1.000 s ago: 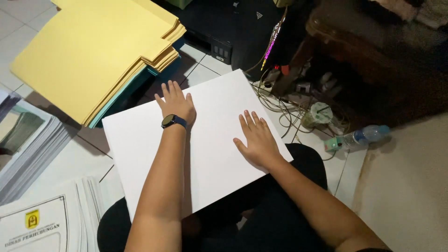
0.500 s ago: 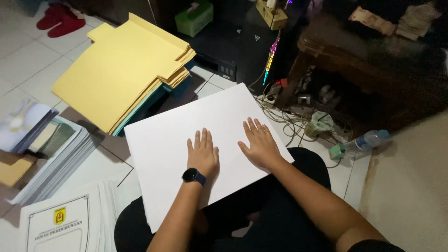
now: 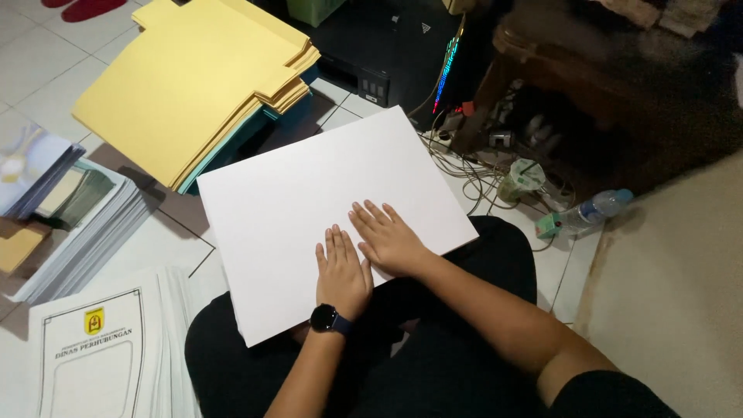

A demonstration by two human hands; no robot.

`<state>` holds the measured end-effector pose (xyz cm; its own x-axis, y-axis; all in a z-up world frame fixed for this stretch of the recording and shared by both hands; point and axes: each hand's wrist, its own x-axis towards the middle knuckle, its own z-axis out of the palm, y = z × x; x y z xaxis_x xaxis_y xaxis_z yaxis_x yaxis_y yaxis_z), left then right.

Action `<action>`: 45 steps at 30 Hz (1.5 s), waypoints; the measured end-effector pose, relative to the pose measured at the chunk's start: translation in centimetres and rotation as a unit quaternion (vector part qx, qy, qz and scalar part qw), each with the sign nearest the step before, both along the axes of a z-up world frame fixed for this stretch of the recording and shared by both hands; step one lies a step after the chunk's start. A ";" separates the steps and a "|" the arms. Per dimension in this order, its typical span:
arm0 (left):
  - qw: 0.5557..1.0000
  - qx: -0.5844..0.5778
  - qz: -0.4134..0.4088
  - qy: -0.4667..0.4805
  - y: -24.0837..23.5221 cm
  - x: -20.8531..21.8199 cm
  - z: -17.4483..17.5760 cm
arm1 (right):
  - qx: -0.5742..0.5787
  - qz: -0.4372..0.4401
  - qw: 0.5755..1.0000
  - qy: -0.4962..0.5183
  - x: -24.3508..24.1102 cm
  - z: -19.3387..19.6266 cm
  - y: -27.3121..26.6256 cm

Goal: The person sits on the floor and repeatedly places a printed document into a large white folder, then closes the folder and smooths it with both hands. This process is repeated multiple times with different documents.

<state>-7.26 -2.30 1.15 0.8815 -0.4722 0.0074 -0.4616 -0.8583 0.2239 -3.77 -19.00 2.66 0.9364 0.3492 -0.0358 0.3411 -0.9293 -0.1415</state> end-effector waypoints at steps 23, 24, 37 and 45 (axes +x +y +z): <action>0.991 -0.041 0.029 -0.122 0.0 0.1 -1.4 | 0.060 -0.024 0.998 0.013 15.9 1.3 0.0; 0.999 -0.027 0.020 -0.042 0.0 0.1 -0.3 | 0.046 -0.083 0.995 0.010 14.8 2.2 -1.8; 0.987 0.096 0.047 0.118 -2.3 8.6 0.0 | 0.041 -0.125 0.990 0.052 7.3 1.2 -11.7; 0.985 0.066 0.140 0.078 -2.9 20.0 -1.5 | 0.054 -0.124 0.989 0.055 6.4 2.1 -11.8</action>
